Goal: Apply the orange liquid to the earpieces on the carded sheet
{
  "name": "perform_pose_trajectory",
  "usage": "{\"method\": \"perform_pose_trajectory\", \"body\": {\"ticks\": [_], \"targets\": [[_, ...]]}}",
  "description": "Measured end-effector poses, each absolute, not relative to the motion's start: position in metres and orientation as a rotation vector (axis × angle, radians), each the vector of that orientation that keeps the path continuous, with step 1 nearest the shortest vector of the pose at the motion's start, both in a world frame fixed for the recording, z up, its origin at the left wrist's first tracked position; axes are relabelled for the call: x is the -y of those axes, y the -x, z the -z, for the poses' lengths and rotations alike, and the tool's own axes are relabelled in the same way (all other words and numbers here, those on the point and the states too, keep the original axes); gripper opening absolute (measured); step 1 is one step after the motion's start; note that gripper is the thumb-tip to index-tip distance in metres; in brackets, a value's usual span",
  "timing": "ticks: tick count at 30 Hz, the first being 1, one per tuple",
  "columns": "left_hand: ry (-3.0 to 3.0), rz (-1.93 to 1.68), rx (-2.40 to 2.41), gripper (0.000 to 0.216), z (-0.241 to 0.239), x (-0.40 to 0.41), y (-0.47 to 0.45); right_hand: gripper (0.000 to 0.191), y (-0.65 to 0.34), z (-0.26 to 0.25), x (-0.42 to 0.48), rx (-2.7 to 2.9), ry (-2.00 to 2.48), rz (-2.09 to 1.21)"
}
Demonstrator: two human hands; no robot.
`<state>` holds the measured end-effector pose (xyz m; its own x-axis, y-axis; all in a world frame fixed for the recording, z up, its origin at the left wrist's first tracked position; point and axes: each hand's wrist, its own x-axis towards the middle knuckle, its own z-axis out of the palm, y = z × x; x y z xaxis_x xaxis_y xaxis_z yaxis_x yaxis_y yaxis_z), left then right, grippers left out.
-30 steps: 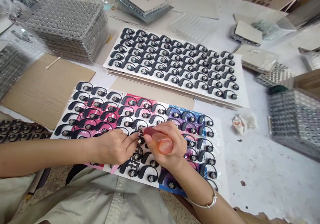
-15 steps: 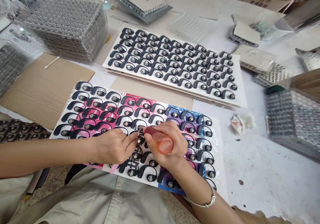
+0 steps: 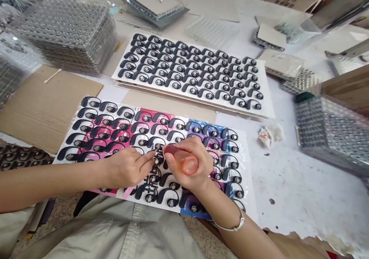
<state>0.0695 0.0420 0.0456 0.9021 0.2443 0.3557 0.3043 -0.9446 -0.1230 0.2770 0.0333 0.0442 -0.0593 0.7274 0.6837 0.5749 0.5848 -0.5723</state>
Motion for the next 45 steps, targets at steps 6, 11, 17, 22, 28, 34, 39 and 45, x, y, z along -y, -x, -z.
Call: {"method": "perform_pose_trajectory", "body": {"ticks": [6,11,17,22,28,34,39,45], "targets": [[2.898,0.495,0.410,0.018,-0.0459,-0.0427,-0.0702,0.021,-0.2761,-0.0409,-0.0343,1.735,1.076,-0.191],[2.894,0.477,0.395,0.016,-0.0474,-0.0426,-0.0703,0.019,-0.2748,-0.0429,-0.0351,1.740,1.064,-0.196],[2.887,0.490,0.421,0.018,-0.0458,-0.0422,-0.0705,0.024,-0.2746,-0.0405,-0.0357,1.781,1.014,-0.153],[2.876,0.515,0.429,0.018,-0.0436,-0.0421,-0.0710,0.027,-0.2754,-0.0378,-0.0345,1.802,1.001,-0.144],[2.883,0.472,0.433,0.016,-0.0443,-0.0418,-0.0712,0.029,-0.2765,-0.0391,-0.0331,1.801,0.981,-0.134],[2.903,0.477,0.446,0.015,-0.0454,-0.0426,-0.0714,0.032,-0.2786,-0.0379,-0.0313,1.801,0.996,-0.154],[2.898,0.485,0.448,0.016,-0.0442,-0.0423,-0.0721,0.029,-0.2798,-0.0377,-0.0294,1.814,1.027,-0.118],[2.897,0.537,0.476,0.016,-0.0430,-0.0443,-0.0705,0.027,-0.2799,-0.0386,-0.0295,1.814,1.023,-0.114]]}}
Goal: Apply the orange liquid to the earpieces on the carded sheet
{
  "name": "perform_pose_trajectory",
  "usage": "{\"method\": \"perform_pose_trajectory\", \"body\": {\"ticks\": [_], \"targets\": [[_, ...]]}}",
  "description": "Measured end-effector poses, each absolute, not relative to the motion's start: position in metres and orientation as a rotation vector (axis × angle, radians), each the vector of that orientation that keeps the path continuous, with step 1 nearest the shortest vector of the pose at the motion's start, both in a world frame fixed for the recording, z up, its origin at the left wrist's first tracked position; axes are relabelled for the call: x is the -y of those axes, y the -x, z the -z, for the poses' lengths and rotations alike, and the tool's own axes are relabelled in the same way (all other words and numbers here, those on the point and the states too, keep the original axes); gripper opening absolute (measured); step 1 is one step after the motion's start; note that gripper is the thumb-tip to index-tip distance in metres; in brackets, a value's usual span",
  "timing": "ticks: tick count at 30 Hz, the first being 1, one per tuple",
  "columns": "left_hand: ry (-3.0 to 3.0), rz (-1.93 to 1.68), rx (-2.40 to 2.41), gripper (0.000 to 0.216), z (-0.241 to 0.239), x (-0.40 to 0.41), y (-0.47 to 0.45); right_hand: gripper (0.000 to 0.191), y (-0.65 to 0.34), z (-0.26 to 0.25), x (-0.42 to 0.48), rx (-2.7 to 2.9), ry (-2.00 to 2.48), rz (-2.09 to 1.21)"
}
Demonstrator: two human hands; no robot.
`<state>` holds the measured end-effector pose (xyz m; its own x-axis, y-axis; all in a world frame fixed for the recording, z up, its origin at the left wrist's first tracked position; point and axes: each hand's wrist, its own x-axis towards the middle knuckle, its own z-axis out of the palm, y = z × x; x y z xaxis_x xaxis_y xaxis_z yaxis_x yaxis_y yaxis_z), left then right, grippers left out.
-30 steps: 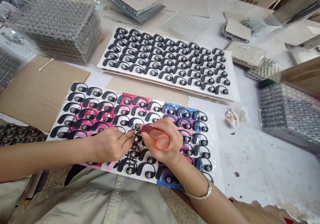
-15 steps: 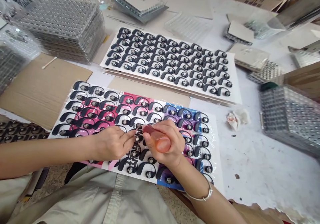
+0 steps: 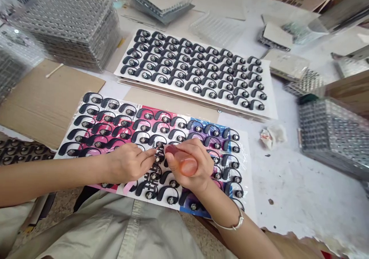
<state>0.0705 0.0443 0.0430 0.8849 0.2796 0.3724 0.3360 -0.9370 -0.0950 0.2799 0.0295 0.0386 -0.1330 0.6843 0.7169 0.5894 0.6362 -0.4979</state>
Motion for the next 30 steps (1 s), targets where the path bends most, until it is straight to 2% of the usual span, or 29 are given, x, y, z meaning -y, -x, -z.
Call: {"method": "perform_pose_trajectory", "body": {"ticks": [8,14,30], "targets": [[3.200,0.360,0.634,0.010,-0.051,-0.064,-0.063,0.026,-0.280,-0.037,-0.029,1.798,1.037,-0.133],[3.314,0.280,0.824,0.016,-0.059,-0.076,-0.061,0.024,-0.281,-0.038,-0.027,1.786,1.047,-0.139],[3.366,0.302,0.900,0.021,-0.059,-0.079,-0.060,0.023,-0.278,-0.041,-0.031,1.771,1.000,-0.132]]}}
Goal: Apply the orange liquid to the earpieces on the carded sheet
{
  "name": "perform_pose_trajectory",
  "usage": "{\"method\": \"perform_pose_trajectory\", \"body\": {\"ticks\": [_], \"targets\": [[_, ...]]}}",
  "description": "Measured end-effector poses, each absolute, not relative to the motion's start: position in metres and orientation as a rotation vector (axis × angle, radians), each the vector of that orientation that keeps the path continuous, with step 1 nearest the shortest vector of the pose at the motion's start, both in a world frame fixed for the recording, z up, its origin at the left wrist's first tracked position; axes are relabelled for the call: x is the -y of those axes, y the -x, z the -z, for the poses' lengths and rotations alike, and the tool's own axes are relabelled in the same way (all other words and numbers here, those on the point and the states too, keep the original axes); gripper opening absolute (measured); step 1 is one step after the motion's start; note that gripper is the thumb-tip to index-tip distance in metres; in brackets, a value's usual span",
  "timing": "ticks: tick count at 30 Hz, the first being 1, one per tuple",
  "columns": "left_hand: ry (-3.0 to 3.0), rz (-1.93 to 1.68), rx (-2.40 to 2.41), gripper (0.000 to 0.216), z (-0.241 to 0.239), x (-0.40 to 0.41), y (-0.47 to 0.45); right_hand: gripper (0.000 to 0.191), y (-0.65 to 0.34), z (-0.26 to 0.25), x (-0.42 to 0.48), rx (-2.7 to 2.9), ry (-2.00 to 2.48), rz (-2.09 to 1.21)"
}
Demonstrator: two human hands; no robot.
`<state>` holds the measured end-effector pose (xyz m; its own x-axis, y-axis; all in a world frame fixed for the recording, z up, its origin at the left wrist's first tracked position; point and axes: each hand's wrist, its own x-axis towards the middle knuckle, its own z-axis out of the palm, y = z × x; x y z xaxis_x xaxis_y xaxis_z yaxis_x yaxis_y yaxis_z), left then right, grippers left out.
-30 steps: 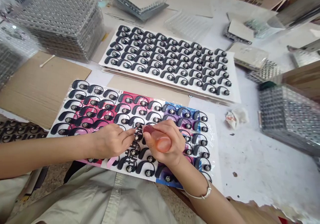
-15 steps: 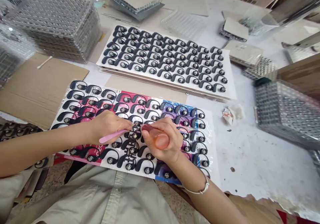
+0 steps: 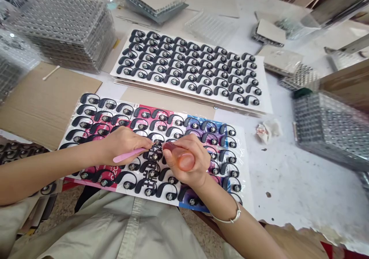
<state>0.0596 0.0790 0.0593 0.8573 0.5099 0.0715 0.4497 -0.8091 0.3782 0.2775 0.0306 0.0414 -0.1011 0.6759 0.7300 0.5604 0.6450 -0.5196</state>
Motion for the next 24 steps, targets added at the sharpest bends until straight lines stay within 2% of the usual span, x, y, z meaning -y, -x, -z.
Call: {"method": "perform_pose_trajectory", "body": {"ticks": [24], "targets": [[-2.495,-0.232,-0.758,0.023,-0.0648,-0.0853,-0.0591,0.023,-0.2804,-0.0366,-0.0282,1.795,1.020,-0.159]]}}
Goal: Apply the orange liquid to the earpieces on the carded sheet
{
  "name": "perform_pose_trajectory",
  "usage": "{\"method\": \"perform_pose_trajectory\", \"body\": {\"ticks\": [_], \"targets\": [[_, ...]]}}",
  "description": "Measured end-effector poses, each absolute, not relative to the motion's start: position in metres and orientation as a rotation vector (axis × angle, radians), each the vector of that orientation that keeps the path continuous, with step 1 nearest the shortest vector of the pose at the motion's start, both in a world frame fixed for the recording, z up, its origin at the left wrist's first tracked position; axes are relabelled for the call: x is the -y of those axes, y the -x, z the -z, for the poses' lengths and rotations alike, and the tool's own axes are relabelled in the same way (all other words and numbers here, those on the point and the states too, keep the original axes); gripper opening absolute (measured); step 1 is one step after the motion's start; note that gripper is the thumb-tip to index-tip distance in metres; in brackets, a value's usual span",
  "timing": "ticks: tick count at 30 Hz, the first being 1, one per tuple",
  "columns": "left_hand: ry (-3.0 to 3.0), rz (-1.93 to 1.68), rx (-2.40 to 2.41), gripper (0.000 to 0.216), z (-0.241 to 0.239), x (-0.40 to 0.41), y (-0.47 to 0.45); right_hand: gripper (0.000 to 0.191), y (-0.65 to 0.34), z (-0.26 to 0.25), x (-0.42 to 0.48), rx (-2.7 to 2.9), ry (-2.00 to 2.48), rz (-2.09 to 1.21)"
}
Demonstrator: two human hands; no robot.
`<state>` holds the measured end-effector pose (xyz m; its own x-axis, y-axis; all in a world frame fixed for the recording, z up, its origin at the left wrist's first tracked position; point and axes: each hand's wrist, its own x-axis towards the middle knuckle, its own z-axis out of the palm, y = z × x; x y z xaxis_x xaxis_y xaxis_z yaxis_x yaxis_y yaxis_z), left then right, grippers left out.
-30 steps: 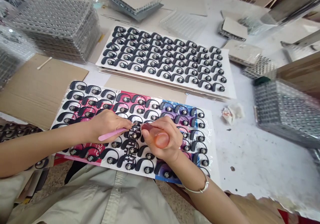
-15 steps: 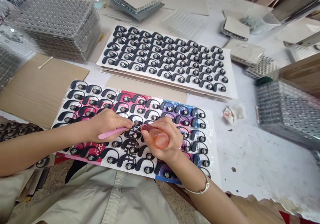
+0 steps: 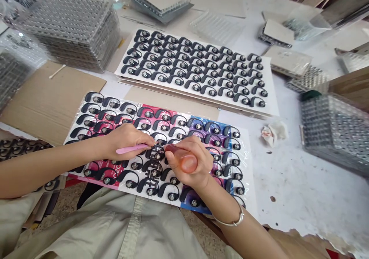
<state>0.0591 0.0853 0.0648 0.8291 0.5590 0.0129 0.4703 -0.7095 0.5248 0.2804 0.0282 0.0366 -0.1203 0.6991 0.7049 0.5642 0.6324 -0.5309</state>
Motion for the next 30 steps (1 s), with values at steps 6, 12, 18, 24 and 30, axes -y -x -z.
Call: {"method": "perform_pose_trajectory", "body": {"ticks": [6,12,18,24,30], "targets": [[-2.431,-0.255,-0.737,0.024,-0.064,-0.088,-0.059,0.023,-0.280,-0.037,-0.029,1.798,0.988,-0.171],[-2.396,-0.300,-0.708,0.019,-0.063,-0.091,-0.057,0.022,-0.280,-0.037,-0.030,1.775,0.994,-0.174],[-2.282,-0.345,-0.705,0.019,-0.063,-0.095,-0.057,0.023,-0.282,-0.034,-0.029,1.792,1.000,-0.198],[-2.216,-0.352,-0.722,0.013,-0.062,-0.100,-0.058,0.021,-0.280,-0.037,-0.030,1.791,0.987,-0.197],[-2.192,-0.362,-0.716,0.014,-0.062,-0.101,-0.059,0.019,-0.278,-0.039,-0.031,1.798,0.980,-0.169]]}}
